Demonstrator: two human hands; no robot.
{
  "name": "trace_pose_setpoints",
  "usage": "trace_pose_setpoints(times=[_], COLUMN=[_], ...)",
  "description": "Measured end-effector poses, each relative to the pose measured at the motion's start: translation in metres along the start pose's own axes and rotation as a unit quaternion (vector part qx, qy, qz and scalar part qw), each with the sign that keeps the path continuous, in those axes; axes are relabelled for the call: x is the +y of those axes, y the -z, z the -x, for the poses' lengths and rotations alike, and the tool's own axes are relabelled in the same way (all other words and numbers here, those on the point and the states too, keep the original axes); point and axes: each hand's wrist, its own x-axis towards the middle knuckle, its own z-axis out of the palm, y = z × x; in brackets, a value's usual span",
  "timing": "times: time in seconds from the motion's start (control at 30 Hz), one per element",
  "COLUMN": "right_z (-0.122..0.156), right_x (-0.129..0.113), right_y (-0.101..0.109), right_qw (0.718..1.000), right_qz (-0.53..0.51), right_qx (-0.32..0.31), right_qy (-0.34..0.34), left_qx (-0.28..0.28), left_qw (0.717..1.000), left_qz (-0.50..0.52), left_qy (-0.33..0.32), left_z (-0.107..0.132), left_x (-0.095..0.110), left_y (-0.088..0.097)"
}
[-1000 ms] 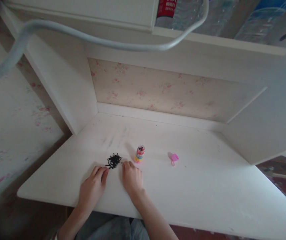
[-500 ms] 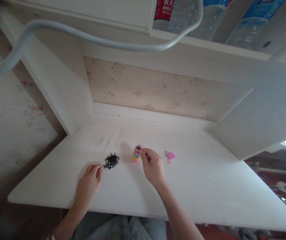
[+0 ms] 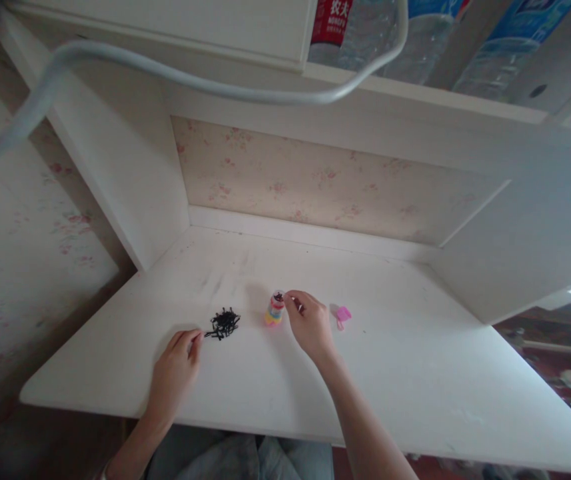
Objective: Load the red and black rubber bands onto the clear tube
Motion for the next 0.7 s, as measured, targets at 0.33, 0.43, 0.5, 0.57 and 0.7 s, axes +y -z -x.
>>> trace_pose_setpoints(times=[0.33,0.43,0.5,0.57,0.7], right_z=[0.008,0.005,0.003,0.002,0.002], right_x=[-0.006,-0.012,-0.014,-0.014,-0.012], right_y=[0.005,0.005,0.004,0.005,0.008], right_qw=[0.995,0.991,0.991,0.992,0.996], right_qz=[0.057,0.083,0.079,0.07,0.045], right_qx=[-0.069,-0.09,-0.097,-0.087,-0.047], right_qy=[0.055,0.053,0.052,0.052,0.056], left_qx=[0.0,0.003,0.004,0.003,-0.001], left_qw=[1.0,1.0,1.0,0.999,0.998], left_qz=[0.016,0.014,0.013,0.012,0.025], left_qy=[0.018,0.018,0.022,0.029,0.055], left_z=[0.001,0.001,0.001,0.0,-0.002], left_x=[-0.007,-0.005,-0.004,-0.004,-0.003], left_y=[-0.006,-0.005,-0.005,-0.004,-0.003])
